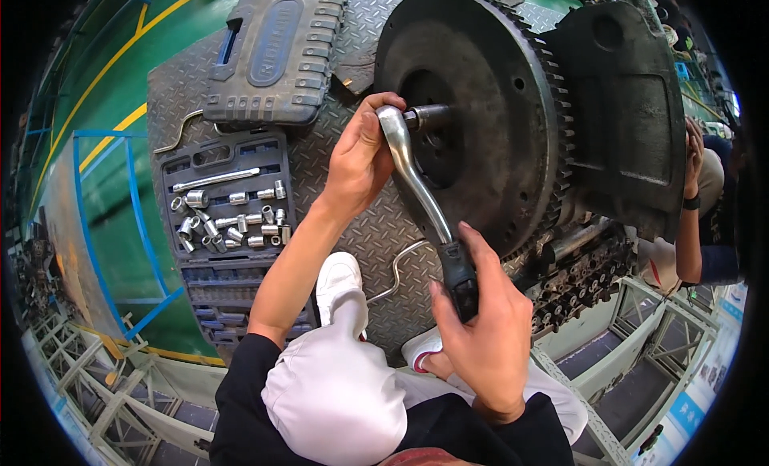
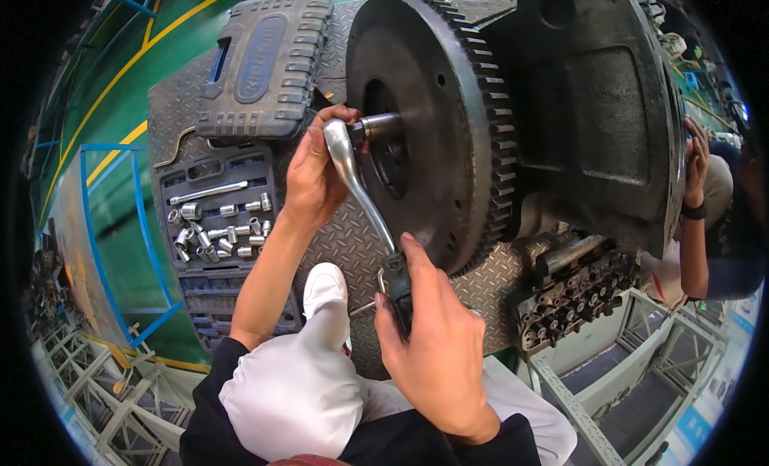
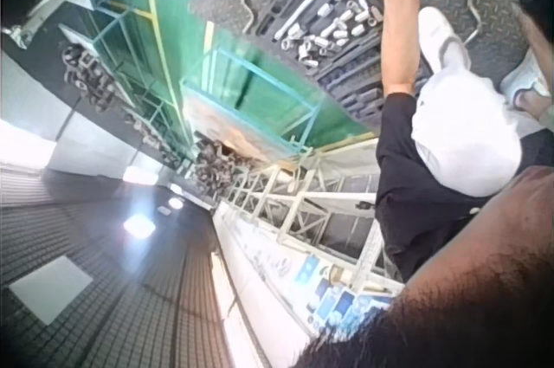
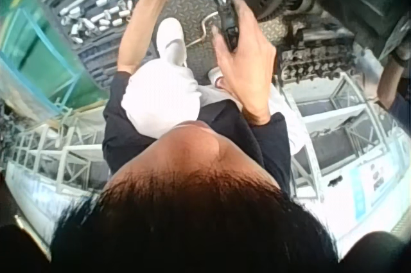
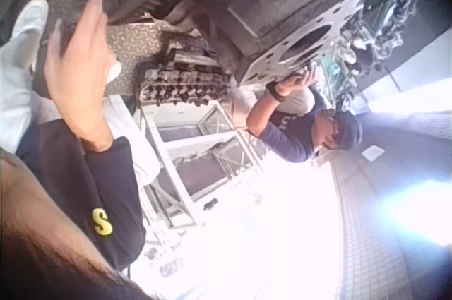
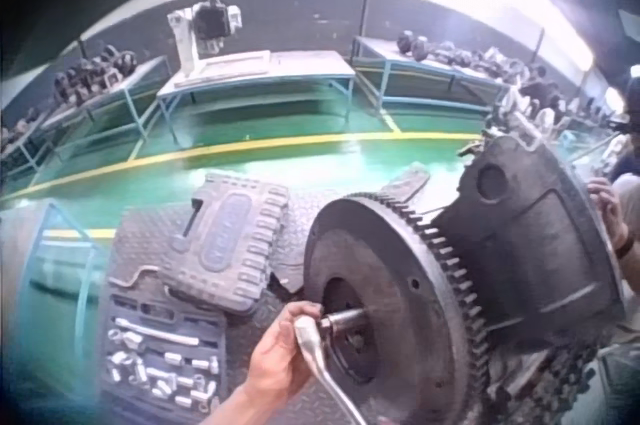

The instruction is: The person selects a socket from a tool kit, places it into the center of a flywheel, and uses a socket wrench to loosen the central bolt. After loosening the bolt, the person removes it by hand and lifts the flywheel away from the engine block.

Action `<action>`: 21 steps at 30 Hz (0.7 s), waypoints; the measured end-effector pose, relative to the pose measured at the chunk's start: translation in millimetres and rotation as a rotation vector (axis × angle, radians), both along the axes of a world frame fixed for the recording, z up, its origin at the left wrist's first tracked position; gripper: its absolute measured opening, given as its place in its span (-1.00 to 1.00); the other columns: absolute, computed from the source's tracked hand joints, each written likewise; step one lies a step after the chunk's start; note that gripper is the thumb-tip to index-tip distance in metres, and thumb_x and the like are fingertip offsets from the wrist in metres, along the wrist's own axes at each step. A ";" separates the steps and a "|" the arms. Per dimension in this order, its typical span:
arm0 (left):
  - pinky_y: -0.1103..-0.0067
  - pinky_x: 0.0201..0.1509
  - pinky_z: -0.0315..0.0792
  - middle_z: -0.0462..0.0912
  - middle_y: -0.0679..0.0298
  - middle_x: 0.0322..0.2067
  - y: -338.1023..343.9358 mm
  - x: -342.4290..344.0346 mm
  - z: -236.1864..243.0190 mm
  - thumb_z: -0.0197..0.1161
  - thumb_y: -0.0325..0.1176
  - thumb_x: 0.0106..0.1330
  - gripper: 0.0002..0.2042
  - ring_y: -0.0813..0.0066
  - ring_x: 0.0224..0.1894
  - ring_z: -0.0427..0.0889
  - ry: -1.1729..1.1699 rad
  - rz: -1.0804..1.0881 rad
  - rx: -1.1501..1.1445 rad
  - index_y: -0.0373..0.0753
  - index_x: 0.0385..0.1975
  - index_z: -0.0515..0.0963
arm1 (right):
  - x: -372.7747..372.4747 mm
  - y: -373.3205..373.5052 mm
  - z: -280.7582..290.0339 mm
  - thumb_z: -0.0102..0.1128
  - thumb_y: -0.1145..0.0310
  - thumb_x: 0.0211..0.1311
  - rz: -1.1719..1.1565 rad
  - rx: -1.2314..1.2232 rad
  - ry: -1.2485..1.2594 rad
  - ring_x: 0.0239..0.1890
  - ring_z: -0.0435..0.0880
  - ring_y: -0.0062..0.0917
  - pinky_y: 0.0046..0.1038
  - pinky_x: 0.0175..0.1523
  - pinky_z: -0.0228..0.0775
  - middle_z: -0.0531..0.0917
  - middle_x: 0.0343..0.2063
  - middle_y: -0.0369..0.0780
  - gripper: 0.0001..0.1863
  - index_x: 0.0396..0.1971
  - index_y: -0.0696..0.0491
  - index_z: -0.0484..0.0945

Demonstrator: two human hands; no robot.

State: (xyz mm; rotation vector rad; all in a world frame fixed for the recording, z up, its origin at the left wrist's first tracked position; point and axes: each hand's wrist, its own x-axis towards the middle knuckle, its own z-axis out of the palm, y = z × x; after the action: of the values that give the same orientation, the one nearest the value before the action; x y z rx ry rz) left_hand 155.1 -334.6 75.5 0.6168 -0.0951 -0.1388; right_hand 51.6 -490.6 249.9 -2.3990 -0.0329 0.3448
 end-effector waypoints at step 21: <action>0.46 -0.03 0.43 0.53 0.28 -0.21 -5.4 -4.0 30.6 -0.04 -0.03 0.52 -0.61 0.44 -0.19 0.53 0.244 0.053 0.067 -0.26 0.03 0.43 | -3.2 -12.7 37.8 0.52 0.50 -0.05 -0.268 0.017 -0.507 -0.47 0.59 -0.33 -0.44 -0.40 0.45 0.60 -0.42 -0.09 -0.63 -0.28 0.24 0.52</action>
State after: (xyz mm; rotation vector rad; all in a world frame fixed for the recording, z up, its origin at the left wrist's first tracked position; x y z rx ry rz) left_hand 151.1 -340.0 106.1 0.6645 0.1619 -0.1657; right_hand 48.4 -503.3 287.6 -2.3747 0.0553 -0.3886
